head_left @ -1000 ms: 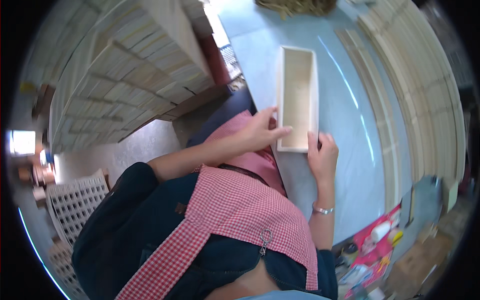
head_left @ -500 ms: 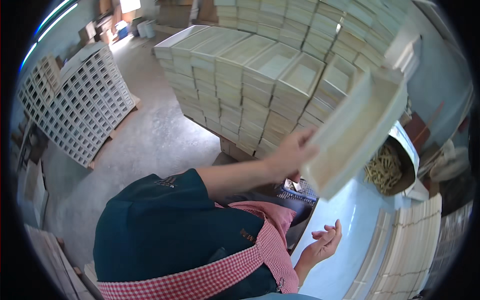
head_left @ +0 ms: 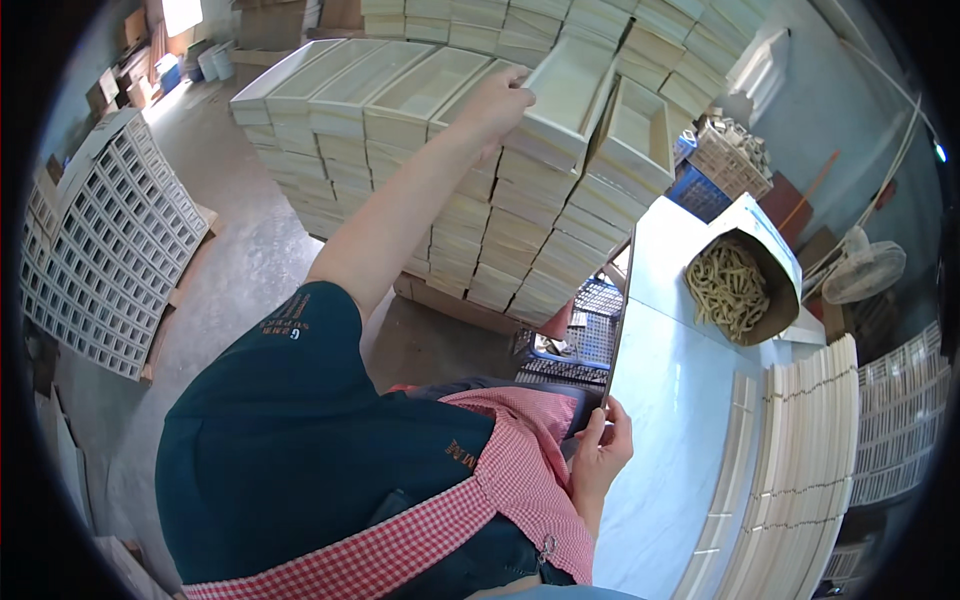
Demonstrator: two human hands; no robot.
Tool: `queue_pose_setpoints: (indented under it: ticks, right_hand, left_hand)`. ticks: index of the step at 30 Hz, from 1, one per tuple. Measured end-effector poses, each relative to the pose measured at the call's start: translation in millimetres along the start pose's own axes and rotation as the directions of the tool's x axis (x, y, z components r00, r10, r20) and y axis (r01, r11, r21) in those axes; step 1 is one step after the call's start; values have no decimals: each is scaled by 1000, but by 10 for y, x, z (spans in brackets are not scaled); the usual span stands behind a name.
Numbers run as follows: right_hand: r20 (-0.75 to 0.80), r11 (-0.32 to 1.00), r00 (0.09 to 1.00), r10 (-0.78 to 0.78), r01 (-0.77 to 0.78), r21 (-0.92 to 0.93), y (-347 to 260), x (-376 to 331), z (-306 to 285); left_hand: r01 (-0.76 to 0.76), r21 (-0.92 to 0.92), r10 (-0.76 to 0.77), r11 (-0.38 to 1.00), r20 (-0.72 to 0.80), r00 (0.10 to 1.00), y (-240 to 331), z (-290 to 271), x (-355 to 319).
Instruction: Assembling wooden boxes by gluing slats together and using a pneumatic nail gun.
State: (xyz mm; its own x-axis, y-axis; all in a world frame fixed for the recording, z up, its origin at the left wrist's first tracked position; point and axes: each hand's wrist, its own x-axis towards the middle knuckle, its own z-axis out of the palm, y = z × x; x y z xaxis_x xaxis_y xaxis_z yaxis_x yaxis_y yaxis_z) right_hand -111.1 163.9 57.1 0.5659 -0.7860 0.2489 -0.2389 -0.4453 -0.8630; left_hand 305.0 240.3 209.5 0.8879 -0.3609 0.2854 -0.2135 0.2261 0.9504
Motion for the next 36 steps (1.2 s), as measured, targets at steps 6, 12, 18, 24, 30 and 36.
queue_pose_setpoints:
  ticks: [6, 12, 18, 24, 30, 36]
  right_hand:
    - [6, 981, 989, -147, 147, -129, -328, 662, -145]
    - [79, 763, 802, -593, 590, -264, -1050, 1959, 1]
    - [178, 637, 675, -716, 736, -231, -1287, 2681, 318]
    - [286, 789, 783, -553, 602, -124, -1286, 2787, 428]
    - [173, 817, 818, -548, 568, -100, -1244, 2706, 484]
    - [-7, 798, 810, -586, 576, -178, -1052, 2495, 389]
  left_hand:
    - [-387, 441, 304, 810, 248, 920, -31, 18, -140]
    - [-554, 487, 452, 675, 320, 833, -146, -60, -135]
    - [-517, 491, 447, 702, 261, 855, -158, 115, -245]
    - [-471, 476, 421, 743, 214, 881, -124, 102, -334]
    - [-484, 528, 417, 698, 249, 874, -142, 92, -308]
    - [-483, 797, 651, 364, 153, 743, -125, 10, -438]
